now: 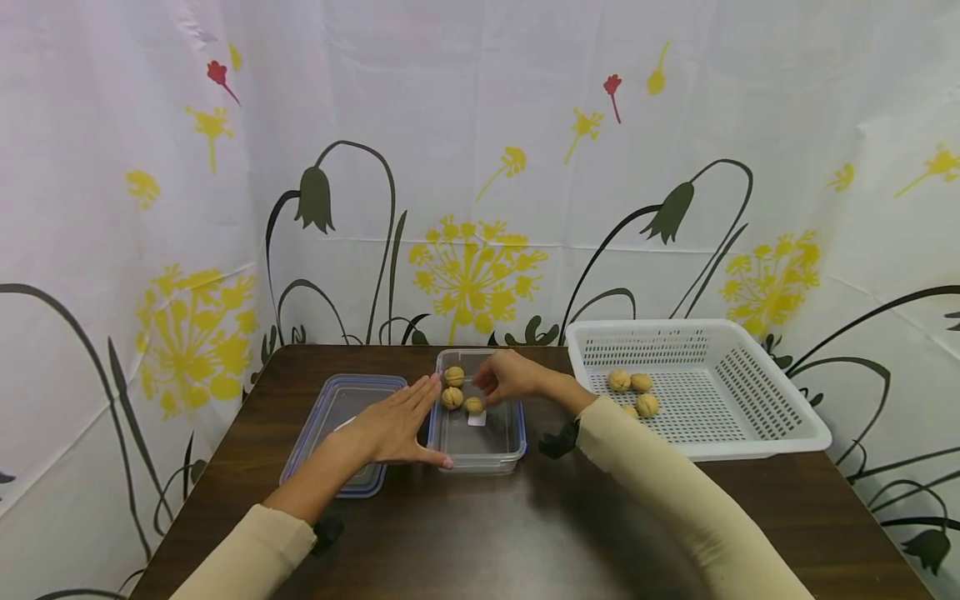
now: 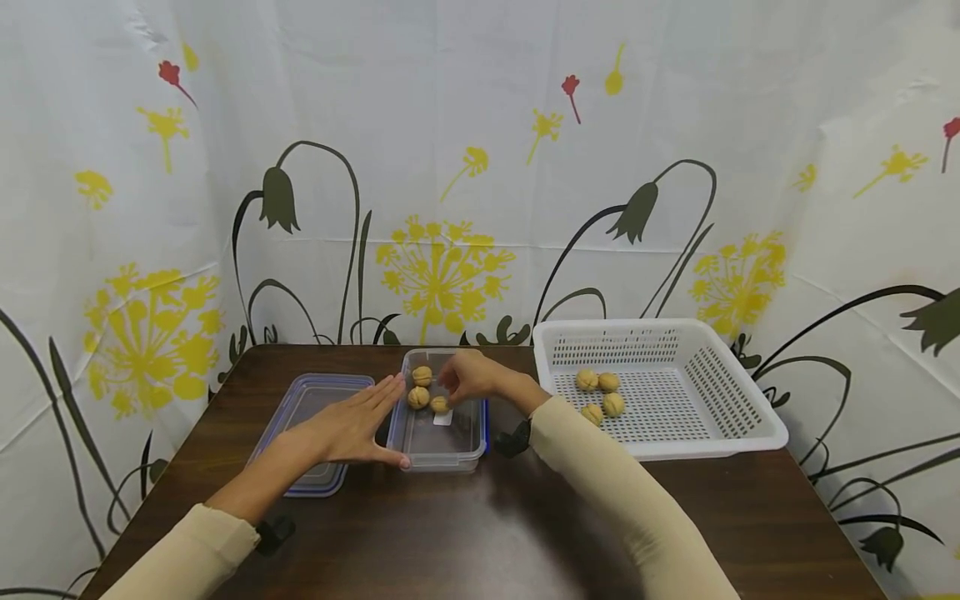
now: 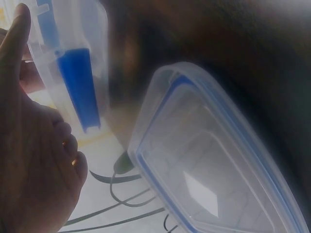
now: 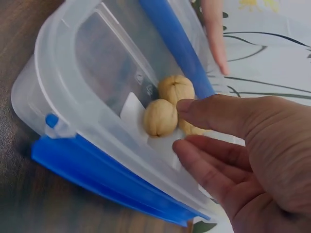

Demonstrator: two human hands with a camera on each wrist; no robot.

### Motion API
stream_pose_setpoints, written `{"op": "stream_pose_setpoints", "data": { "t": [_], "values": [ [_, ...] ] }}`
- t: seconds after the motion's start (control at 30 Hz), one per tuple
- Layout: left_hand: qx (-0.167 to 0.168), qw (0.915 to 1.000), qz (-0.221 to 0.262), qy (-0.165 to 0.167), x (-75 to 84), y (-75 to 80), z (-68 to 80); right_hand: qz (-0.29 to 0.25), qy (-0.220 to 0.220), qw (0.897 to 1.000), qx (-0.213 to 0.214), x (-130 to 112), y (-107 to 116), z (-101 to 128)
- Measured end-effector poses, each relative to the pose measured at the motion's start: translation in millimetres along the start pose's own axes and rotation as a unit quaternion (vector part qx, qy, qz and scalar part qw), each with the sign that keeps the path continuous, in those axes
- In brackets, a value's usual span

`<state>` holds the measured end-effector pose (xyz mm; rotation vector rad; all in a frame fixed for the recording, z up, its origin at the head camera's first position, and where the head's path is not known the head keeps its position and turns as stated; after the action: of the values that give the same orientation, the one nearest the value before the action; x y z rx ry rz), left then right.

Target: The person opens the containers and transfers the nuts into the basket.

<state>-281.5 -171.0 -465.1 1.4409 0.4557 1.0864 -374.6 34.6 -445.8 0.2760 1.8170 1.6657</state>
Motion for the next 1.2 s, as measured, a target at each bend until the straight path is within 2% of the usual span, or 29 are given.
{"op": "stream_pose_setpoints", "data": {
  "t": [0.17,0.3,0.5,0.7,0.93,1.2],
  "values": [
    [0.003,1.0000,-0.003,-0.001,0.7,-0.2,0.6,0.040,-0.015,0.999,-0.015,-6,-7,-3],
    [0.004,1.0000,-0.002,0.000,1.1,-0.2,0.7,0.055,-0.038,0.998,-0.019,-12,-10,-5],
    [0.001,0.9999,0.010,0.004,4.1,0.0,2.5,0.073,-0.047,0.996,-0.030,-16,-17,-7],
    [-0.007,0.9999,0.005,0.011,6.8,3.3,4.2,0.054,-0.034,0.997,-0.032,-20,-21,-8],
    [-0.009,0.9999,0.002,0.011,6.3,3.5,3.0,0.041,-0.046,0.997,-0.053,-20,-27,-10],
    [-0.007,0.9999,0.006,0.012,3.5,1.7,3.1,0.031,-0.042,0.997,-0.058,-25,-30,-12]
  ]
}}
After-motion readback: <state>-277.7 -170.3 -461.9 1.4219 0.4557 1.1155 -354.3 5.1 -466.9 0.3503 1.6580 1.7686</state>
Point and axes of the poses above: each hand's wrist, its own z-axis away from the middle knuckle, its own y-axis out of the back of the hand, x = y × z, the point moved 4 cm from there along -z, towards the middle knuckle, and after that the axes turned 12 degrees about z, right-handed, at the moved point
